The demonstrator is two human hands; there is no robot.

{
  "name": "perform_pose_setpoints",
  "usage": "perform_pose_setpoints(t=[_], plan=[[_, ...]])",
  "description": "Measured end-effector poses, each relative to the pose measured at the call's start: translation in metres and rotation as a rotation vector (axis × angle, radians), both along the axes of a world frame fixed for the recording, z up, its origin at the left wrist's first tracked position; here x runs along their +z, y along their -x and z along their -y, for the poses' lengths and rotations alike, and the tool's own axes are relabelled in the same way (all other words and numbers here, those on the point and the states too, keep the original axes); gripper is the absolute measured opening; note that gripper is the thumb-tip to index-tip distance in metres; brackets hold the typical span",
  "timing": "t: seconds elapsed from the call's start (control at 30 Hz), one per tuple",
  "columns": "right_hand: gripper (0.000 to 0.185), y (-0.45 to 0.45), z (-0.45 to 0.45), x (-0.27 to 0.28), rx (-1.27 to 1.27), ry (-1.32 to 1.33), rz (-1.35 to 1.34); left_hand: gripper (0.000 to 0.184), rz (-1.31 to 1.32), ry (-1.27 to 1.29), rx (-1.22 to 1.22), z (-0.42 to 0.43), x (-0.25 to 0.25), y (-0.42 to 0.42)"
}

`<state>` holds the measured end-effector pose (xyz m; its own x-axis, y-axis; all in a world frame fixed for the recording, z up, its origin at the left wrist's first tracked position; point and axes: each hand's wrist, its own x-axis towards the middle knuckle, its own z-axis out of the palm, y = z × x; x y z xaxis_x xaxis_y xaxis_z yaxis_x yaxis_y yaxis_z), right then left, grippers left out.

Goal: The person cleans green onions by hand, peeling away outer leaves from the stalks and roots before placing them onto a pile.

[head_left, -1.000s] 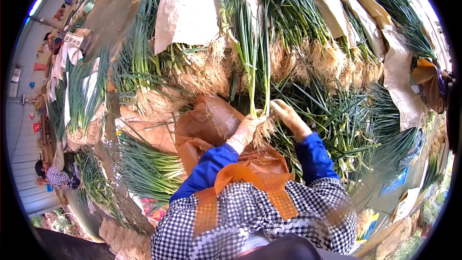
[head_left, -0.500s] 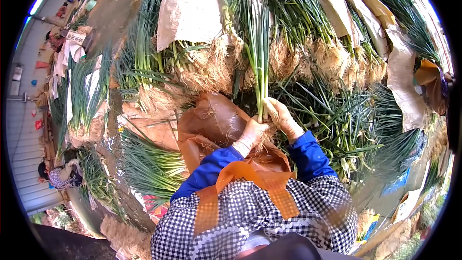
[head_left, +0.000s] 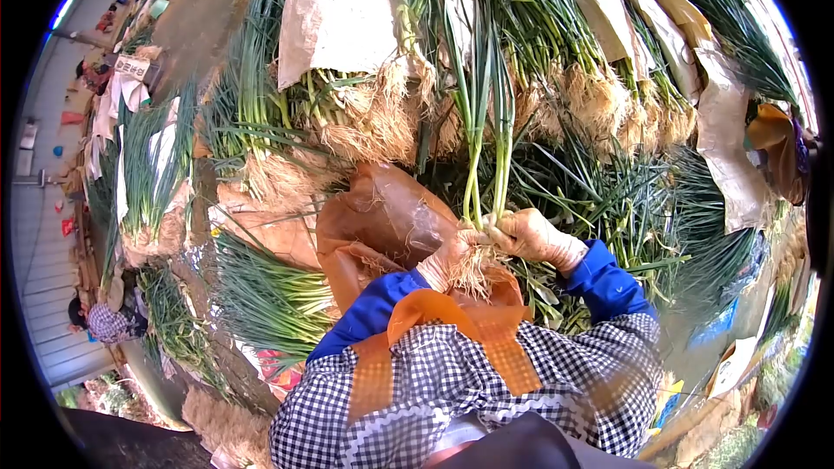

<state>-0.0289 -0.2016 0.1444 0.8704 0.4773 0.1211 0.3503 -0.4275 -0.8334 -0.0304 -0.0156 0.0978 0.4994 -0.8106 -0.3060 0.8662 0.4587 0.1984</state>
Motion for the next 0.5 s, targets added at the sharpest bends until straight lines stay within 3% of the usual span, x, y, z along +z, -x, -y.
perform_pose_setpoints(t=[0.07,0.1,0.13,0.17,0.2,0.23,0.27,0.3,0.33,0.37,0.4,0.43,0.47,0.5], plan=[[0.015,0.006,0.014,-0.022,0.117,0.108,0.041,0.022,0.065,-0.129,-0.024,0.004,-0.013,0.005],[0.015,0.009,0.014,-0.021,0.119,0.066,0.04,0.023,0.253,-0.26,-0.092,0.001,-0.06,0.01],[0.016,0.007,0.01,-0.005,0.12,0.024,0.038,0.027,0.013,0.08,-0.032,0.002,-0.06,0.001],[0.016,0.009,0.02,0.02,0.308,0.059,-0.432,0.031,-0.328,0.443,-0.017,0.003,-0.061,-0.009],[0.018,0.031,0.013,0.004,0.474,-0.171,-0.284,0.036,-0.608,0.718,-0.077,0.004,-0.061,-0.018],[0.022,0.043,0.014,0.003,0.563,-0.107,-0.491,0.035,-0.423,0.176,0.116,0.003,-0.03,-0.04],[0.027,0.051,0.018,0.0,0.639,-0.045,-0.695,0.036,-0.263,0.113,0.104,-0.009,-0.028,-0.05],[0.032,0.051,0.037,-0.029,0.569,0.2,-0.627,0.038,-0.107,0.044,0.096,-0.02,-0.027,-0.06],[0.039,0.047,0.054,-0.056,0.506,0.448,-0.553,0.041,-0.21,-0.053,0.112,-0.013,-0.035,-0.052],[0.037,0.041,0.05,-0.056,0.467,1.199,-0.663,0.042,-0.133,-0.166,0.086,-0.007,-0.043,-0.042],[0.039,0.033,0.05,-0.06,0.319,1.091,-0.64,0.044,-0.044,-0.282,0.047,-0.004,-0.046,-0.04],[0.043,0.024,0.052,-0.069,0.17,0.983,-0.616,0.041,0.055,-0.233,-0.013,-0.005,-0.041,-0.04],[0.04,0.021,0.051,-0.102,-0.086,0.61,-0.493,0.041,0.042,-0.234,-0.02,-0.002,-0.039,-0.036],[0.036,0.014,0.037,-0.095,-0.367,-0.062,-0.605,0.039,0.069,-0.323,-0.011,0.001,-0.036,-0.032]])
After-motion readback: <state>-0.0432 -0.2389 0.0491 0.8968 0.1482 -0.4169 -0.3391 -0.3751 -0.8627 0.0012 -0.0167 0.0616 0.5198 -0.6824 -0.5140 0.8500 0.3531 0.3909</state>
